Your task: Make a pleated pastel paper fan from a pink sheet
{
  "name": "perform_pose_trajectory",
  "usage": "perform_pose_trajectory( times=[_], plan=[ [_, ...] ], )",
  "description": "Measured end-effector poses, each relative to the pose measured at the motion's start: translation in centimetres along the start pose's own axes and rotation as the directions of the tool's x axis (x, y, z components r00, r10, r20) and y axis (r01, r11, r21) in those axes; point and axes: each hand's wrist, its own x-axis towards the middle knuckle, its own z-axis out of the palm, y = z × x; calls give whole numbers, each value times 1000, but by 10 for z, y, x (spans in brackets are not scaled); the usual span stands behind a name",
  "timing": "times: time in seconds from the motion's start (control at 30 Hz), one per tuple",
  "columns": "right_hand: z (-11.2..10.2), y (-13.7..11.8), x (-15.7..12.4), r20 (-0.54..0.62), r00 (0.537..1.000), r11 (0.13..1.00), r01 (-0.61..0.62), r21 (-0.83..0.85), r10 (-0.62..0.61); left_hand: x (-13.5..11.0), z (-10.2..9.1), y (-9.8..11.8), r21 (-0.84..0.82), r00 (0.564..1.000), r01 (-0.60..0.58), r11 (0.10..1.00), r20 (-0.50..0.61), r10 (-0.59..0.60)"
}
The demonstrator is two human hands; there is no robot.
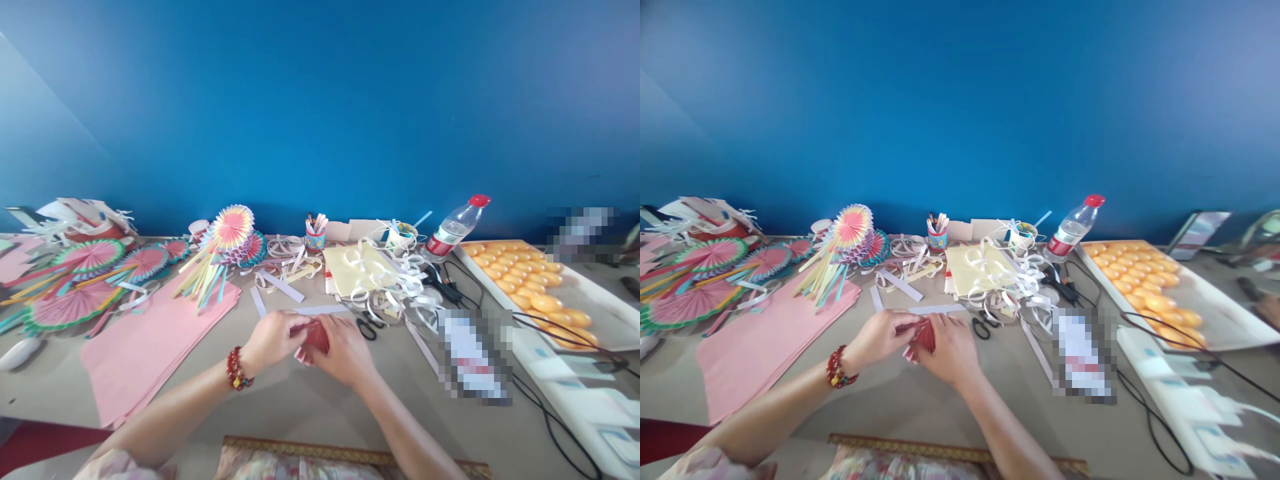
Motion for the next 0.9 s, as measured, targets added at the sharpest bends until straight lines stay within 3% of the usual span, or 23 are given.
perform_pose_trajectory(
  times=[0.27,0.53,0.7,0.8,0.9],
  plan=[
    [-12,0,-1,-84,996,978,-6,-211,-12,4,-2,2,-3,1000,-6,1000,8,6],
    [-14,8,-1,-161,979,976,92,-197,-125,2,-2,1,-24,999,11,1000,53,-9],
    [-12,9,0,-120,977,963,147,-226,-177,-1,4,-3,166,985,-128,978,-92,144],
    [-10,8,1,-112,974,956,167,-242,-199,-4,10,-4,296,958,-155,943,-189,216],
    [-8,8,1,-117,970,951,178,-252,-212,-6,17,-6,328,944,-172,929,-214,251]
  ],
)
